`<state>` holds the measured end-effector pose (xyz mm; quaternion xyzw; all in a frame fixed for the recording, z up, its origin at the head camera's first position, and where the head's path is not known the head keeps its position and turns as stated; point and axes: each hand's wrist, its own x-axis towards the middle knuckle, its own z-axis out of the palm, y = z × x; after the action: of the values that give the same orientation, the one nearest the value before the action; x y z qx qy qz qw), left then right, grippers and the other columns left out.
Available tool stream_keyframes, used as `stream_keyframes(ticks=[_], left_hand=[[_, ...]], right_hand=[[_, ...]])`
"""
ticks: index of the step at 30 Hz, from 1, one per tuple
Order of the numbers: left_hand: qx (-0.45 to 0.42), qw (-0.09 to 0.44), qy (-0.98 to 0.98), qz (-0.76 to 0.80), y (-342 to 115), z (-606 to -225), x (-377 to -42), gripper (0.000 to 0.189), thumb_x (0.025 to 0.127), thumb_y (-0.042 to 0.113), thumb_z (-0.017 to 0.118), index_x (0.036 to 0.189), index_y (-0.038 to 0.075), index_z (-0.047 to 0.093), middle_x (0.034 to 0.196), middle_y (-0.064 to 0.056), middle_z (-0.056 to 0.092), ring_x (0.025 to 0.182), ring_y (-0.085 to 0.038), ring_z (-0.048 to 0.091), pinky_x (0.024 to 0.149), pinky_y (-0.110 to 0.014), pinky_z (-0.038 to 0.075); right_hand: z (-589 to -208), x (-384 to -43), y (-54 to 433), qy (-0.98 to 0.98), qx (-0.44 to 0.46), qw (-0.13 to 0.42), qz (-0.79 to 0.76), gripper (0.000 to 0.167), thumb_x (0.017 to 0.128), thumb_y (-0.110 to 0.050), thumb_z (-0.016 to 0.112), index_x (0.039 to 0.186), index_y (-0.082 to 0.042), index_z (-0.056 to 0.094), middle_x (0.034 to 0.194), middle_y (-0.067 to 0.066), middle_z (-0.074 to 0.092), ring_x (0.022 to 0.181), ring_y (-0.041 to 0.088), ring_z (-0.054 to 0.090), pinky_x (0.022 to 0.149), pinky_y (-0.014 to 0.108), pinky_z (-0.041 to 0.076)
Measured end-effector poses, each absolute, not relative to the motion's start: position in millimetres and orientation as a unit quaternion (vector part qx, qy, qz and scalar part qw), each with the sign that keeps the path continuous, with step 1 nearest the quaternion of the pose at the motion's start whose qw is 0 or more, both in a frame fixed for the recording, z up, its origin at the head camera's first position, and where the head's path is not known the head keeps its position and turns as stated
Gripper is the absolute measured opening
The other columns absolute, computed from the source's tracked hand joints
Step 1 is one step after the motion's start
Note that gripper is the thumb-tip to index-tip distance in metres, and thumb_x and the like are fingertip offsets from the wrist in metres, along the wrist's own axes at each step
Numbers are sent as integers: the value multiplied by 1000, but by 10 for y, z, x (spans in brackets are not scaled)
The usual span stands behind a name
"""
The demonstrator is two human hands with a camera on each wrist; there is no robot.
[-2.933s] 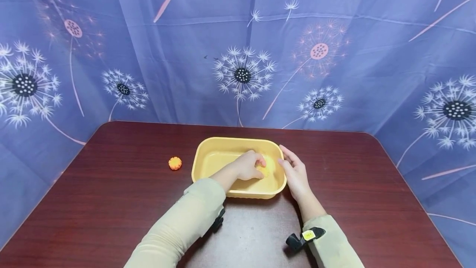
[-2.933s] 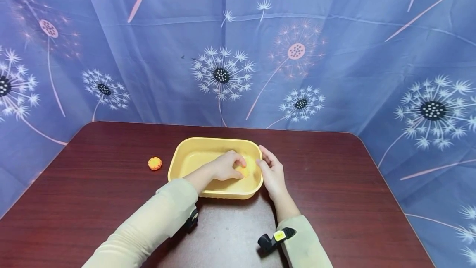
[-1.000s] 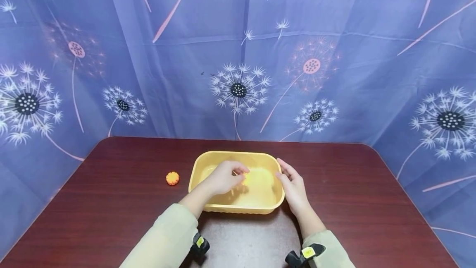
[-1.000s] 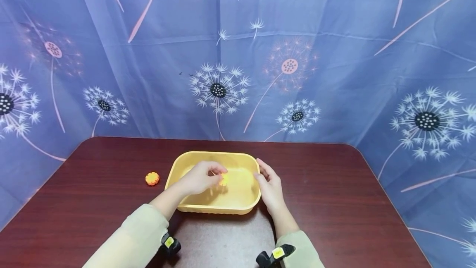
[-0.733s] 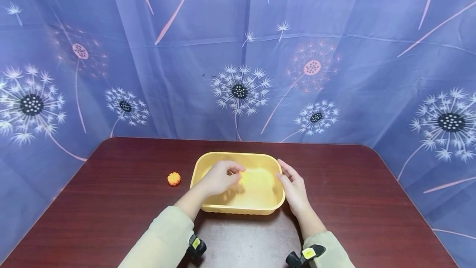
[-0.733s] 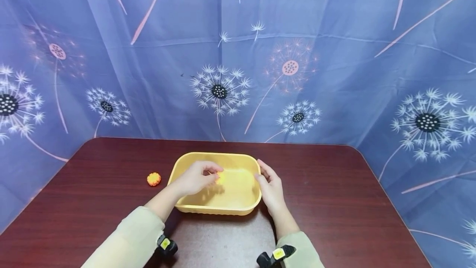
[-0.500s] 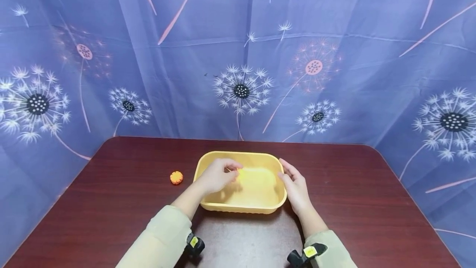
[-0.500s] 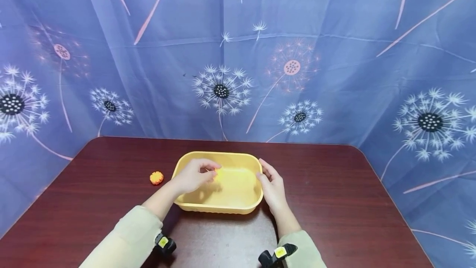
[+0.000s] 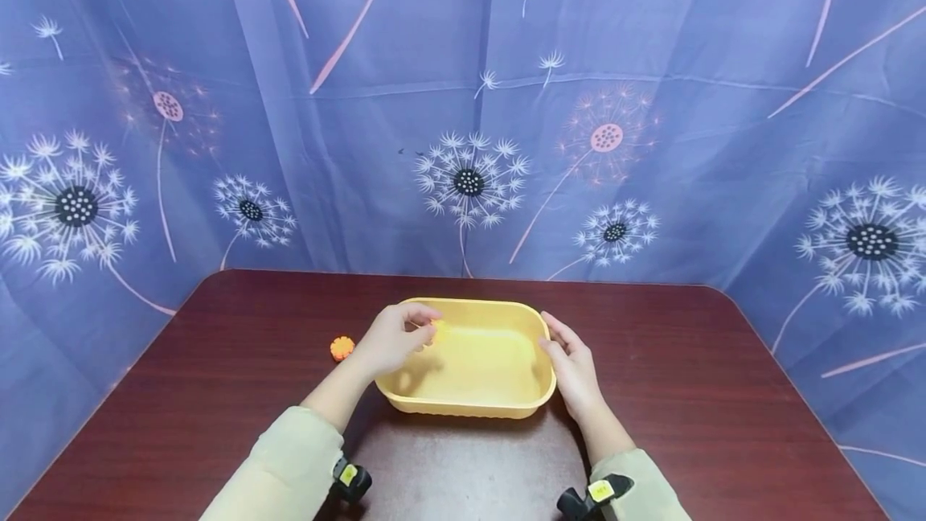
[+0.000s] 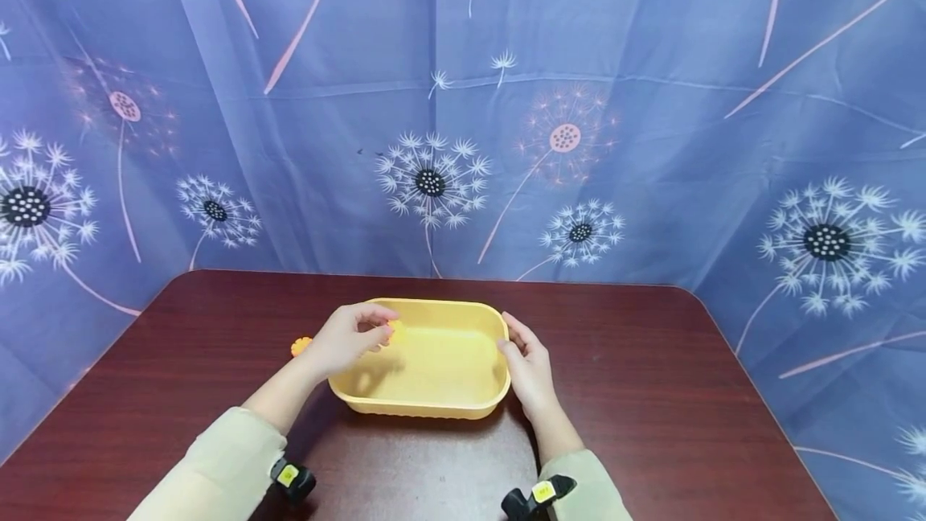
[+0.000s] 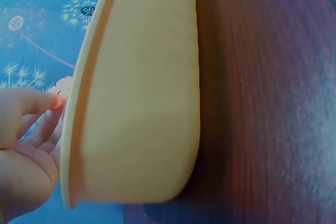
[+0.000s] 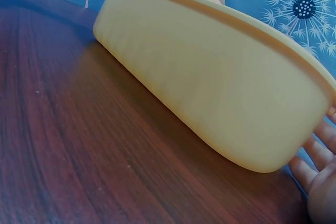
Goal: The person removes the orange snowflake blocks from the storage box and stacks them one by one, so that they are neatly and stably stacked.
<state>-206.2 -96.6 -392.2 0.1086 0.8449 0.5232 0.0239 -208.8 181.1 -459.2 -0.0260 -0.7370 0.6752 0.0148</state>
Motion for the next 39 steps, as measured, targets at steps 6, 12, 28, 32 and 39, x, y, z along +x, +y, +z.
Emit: stream_keyframes(ticks=[6,12,28,32,39], left_hand=[[86,18,826,557,-1072,-3916,-2050,23,87,1,62,109,-4,63,90,-14,66,75,-17,66,65,-29,57],[79,12,813,577,-1181,-3924,-2016,24,86,-1,61,110,-6,62,91,-16,64,76,-19,67,65,-30,58],[61,8,801,596,-1433,-3904,-1916,26,88,1,60,113,-9,59,95,-24,65,73,-12,66,64,-29,58],[54,9,792,608,-1480,-3889,-1900,27,89,1,60,113,-11,58,95,-27,64,72,-10,65,64,-29,58],[36,11,780,625,-1549,-3841,-1923,31,88,-1,59,117,-13,55,93,-24,64,72,-11,66,67,-35,59]], right_hand=[[-4585,-2077,1812,-748,-34,11,663,44,93,-9,52,138,-13,49,136,13,53,114,15,53,82,17,50],[-4577,-2065,1810,-745,-32,11,666,44,93,-8,51,137,-13,50,136,14,52,118,21,52,84,18,49],[-4591,-2074,1800,-744,-26,17,668,44,93,-7,51,137,-12,50,135,15,54,114,18,54,83,17,50],[-4600,-2074,1798,-741,-23,15,671,44,93,-7,51,137,-12,50,136,14,53,118,19,52,83,17,50],[-4584,-2085,1814,-745,-27,13,667,44,93,-8,51,137,-14,50,136,13,53,114,15,54,83,18,50]])
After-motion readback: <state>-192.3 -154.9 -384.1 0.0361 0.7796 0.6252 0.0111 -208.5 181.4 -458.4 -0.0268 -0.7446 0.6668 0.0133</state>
